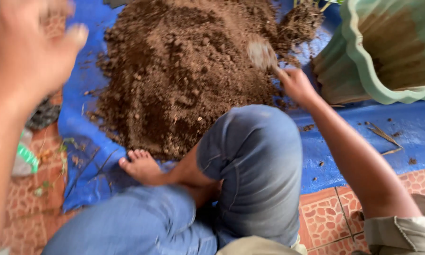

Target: Mixing and breaking up clumps of soil on a tarp using hands and a trowel in preparation for potting.

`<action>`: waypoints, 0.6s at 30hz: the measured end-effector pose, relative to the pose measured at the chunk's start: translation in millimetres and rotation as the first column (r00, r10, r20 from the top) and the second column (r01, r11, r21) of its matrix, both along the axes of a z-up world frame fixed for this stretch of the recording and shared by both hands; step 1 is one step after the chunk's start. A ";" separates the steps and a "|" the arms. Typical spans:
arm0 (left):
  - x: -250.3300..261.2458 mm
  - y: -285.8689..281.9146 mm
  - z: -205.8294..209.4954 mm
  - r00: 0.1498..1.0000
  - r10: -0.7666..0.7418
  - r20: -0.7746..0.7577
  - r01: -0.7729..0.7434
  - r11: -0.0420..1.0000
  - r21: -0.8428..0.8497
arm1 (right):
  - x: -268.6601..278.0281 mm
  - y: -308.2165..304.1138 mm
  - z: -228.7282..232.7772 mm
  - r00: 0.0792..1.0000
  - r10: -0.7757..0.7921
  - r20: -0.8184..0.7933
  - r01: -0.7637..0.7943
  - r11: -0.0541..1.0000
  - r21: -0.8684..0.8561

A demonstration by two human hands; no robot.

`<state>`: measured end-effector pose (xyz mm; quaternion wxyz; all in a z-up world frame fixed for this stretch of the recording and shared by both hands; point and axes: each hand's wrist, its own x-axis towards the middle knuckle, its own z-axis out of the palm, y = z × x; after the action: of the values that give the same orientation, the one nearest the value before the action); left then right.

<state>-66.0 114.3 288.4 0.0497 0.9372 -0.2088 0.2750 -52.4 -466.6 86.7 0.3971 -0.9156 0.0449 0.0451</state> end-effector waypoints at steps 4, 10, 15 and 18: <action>-3.0 -13.9 -57.6 0.908 0.170 -0.382 -0.174 0.984 0.026 | -50.2 -53.7 -67.0 0.971 -0.220 -0.097 0.222 0.975 0.005; 11.5 -30.8 -113.6 0.680 0.310 -0.665 -0.251 0.950 0.186 | -72.1 -81.4 -152.2 0.949 -0.271 -0.160 0.193 0.903 -0.385; 48.5 -64.2 -134.2 0.672 0.164 -0.722 -0.262 0.965 -0.024 | -17.3 11.9 -130.7 0.912 -0.201 -0.358 0.155 0.976 -0.155; 50.5 -73.6 -146.7 0.629 0.124 -0.767 -0.268 0.961 -0.064 | 7.5 42.8 -135.6 0.963 -0.140 -0.230 0.134 0.990 -0.043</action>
<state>-15.5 40.7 141.7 0.1822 0.9751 -0.0410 -0.1199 -44.9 -423.9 -48.9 0.3788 -0.9039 0.1549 0.1240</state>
